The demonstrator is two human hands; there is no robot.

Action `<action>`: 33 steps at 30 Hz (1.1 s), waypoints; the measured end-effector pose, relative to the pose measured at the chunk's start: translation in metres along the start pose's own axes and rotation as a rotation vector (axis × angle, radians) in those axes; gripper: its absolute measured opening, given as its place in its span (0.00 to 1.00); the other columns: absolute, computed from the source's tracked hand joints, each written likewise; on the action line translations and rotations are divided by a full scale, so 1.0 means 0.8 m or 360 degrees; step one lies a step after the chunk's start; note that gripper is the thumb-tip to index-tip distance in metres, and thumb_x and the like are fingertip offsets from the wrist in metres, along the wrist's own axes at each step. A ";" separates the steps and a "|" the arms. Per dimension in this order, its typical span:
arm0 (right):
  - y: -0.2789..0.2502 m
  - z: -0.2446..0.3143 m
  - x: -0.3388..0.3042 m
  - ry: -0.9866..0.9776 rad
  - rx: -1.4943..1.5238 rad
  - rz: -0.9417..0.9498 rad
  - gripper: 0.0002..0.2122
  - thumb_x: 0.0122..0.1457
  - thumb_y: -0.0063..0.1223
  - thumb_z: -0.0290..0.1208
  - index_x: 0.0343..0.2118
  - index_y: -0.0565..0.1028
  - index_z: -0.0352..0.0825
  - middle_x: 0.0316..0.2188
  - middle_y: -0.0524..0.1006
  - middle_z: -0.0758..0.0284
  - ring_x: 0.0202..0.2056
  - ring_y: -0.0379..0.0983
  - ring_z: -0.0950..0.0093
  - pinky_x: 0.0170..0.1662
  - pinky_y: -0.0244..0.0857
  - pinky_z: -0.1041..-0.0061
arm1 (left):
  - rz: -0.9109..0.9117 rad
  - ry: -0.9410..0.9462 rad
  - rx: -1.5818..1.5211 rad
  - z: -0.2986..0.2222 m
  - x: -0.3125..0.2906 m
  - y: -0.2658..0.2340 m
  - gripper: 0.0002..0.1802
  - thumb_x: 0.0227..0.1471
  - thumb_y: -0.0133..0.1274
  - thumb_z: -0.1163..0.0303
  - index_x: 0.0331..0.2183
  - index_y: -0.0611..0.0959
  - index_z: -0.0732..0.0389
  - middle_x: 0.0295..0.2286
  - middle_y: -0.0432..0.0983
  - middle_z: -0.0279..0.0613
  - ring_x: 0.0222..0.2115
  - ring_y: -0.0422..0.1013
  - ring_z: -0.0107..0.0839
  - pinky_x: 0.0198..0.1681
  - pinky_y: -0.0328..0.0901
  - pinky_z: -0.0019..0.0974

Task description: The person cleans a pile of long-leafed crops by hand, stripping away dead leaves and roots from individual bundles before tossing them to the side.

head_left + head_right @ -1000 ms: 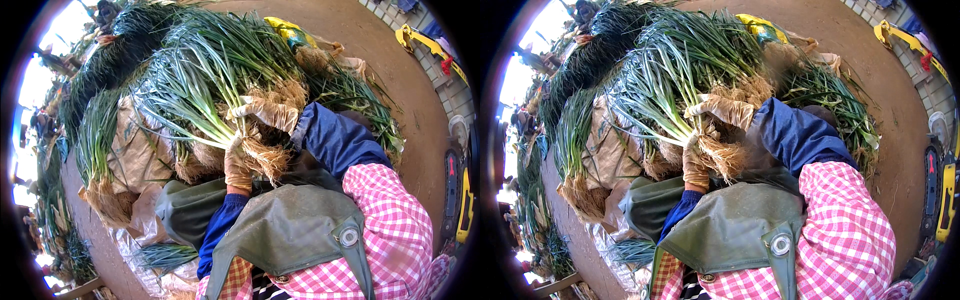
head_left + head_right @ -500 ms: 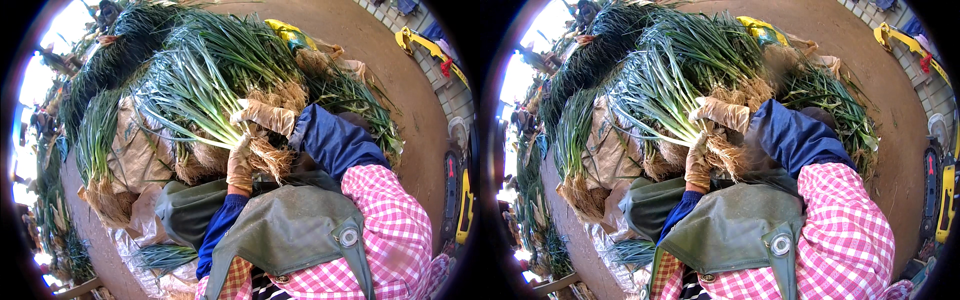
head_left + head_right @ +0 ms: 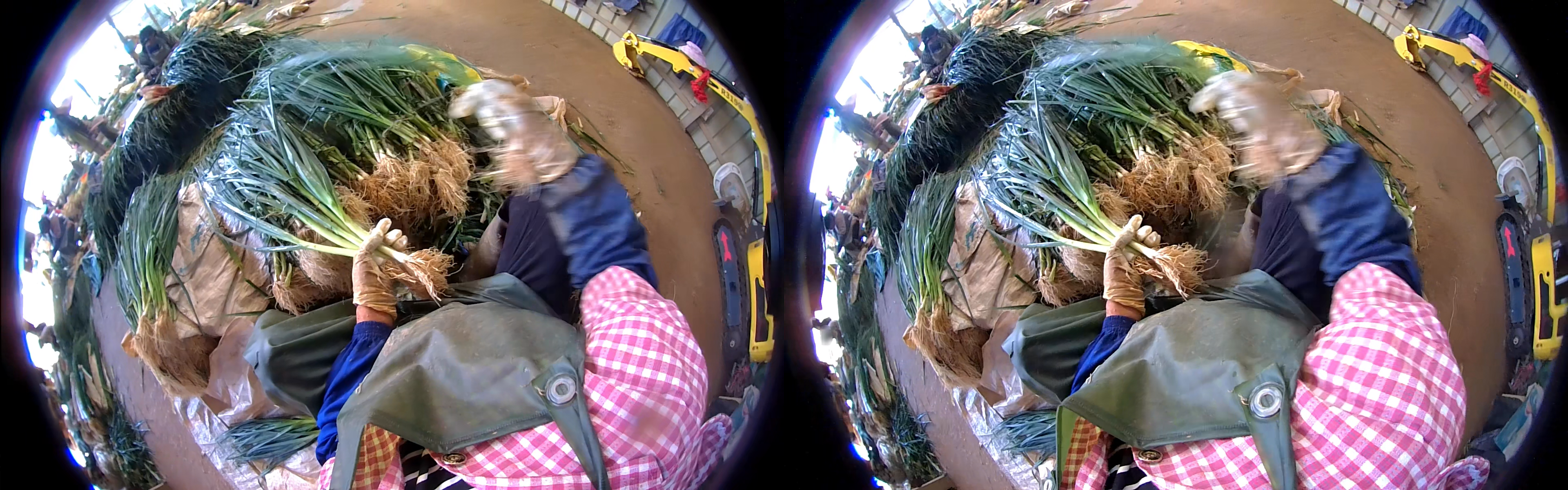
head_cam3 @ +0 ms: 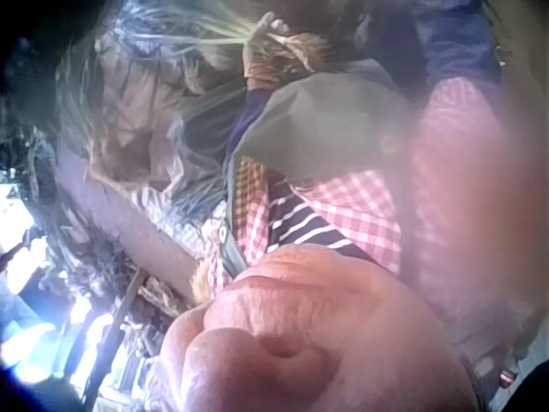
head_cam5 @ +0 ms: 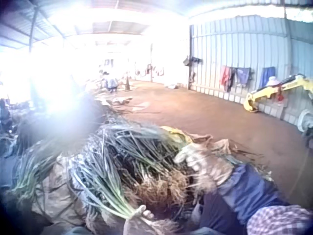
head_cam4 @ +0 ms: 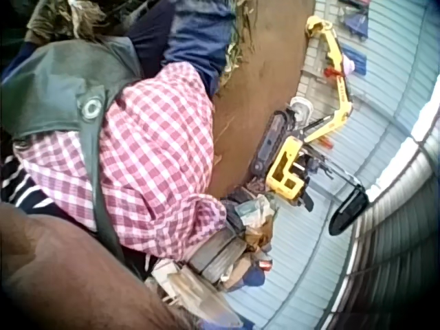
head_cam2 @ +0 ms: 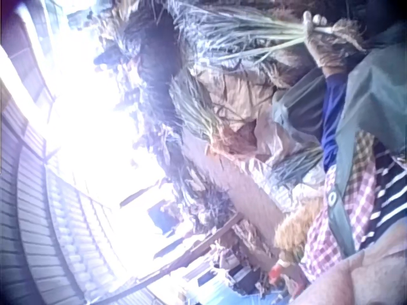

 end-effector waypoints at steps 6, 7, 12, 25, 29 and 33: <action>-0.299 -0.047 -0.267 0.1007 -0.0351 -0.0278 0.10 0.59 0.48 0.36 0.34 0.75 0.34 0.32 0.77 0.66 0.33 0.72 0.79 0.35 0.69 0.78 | -0.0048 -0.0057 -0.0034 0.001 -0.014 0.031 0.18 0.47 0.53 0.74 0.42 0.73 0.68 0.24 0.63 0.37 0.26 0.61 0.33 0.33 0.63 0.35; -0.362 -0.102 -0.339 0.1312 -0.0258 -0.0409 0.10 0.58 0.49 0.36 0.33 0.76 0.33 0.33 0.77 0.64 0.37 0.73 0.78 0.39 0.69 0.77 | -0.0042 -0.0065 -0.0035 0.004 -0.012 0.032 0.18 0.48 0.54 0.74 0.42 0.74 0.68 0.24 0.64 0.37 0.26 0.62 0.32 0.33 0.63 0.35; -0.372 -0.187 -0.281 0.1435 -0.0819 -0.0478 0.08 0.58 0.52 0.34 0.27 0.74 0.35 0.20 0.75 0.68 0.19 0.71 0.77 0.21 0.64 0.76 | -0.0222 0.0008 0.0146 -0.008 -0.013 0.017 0.17 0.49 0.55 0.73 0.43 0.74 0.67 0.23 0.66 0.37 0.24 0.64 0.33 0.30 0.64 0.37; 0.042 -0.309 0.139 0.0475 -0.1945 0.0123 0.15 0.53 0.53 0.39 0.39 0.73 0.33 0.32 0.77 0.58 0.36 0.75 0.61 0.40 0.67 0.66 | -0.0076 -0.0016 0.0207 -0.007 0.003 0.021 0.25 0.48 0.52 0.74 0.49 0.70 0.71 0.26 0.69 0.40 0.28 0.68 0.32 0.40 0.69 0.38; 0.096 -0.248 0.150 0.0653 -0.0333 0.0272 0.09 0.59 0.51 0.33 0.36 0.76 0.33 0.25 0.78 0.67 0.25 0.71 0.80 0.28 0.65 0.81 | -0.0039 0.0089 0.0249 -0.018 -0.002 0.010 0.27 0.50 0.49 0.73 0.52 0.67 0.73 0.40 0.73 0.55 0.40 0.73 0.46 0.47 0.68 0.40; 0.146 -0.193 0.120 0.0416 0.0633 0.0505 0.09 0.59 0.52 0.33 0.35 0.76 0.32 0.27 0.79 0.65 0.26 0.71 0.83 0.26 0.65 0.85 | 0.0069 0.0135 0.0043 -0.014 0.002 0.039 0.27 0.50 0.47 0.74 0.52 0.67 0.75 0.45 0.71 0.60 0.46 0.70 0.49 0.54 0.64 0.42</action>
Point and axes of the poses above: each hand's wrist, its own x-axis towards the middle knuckle, its own y-axis out of the palm, z = x × y, the point moved 10 cm from there along x, towards the middle knuckle
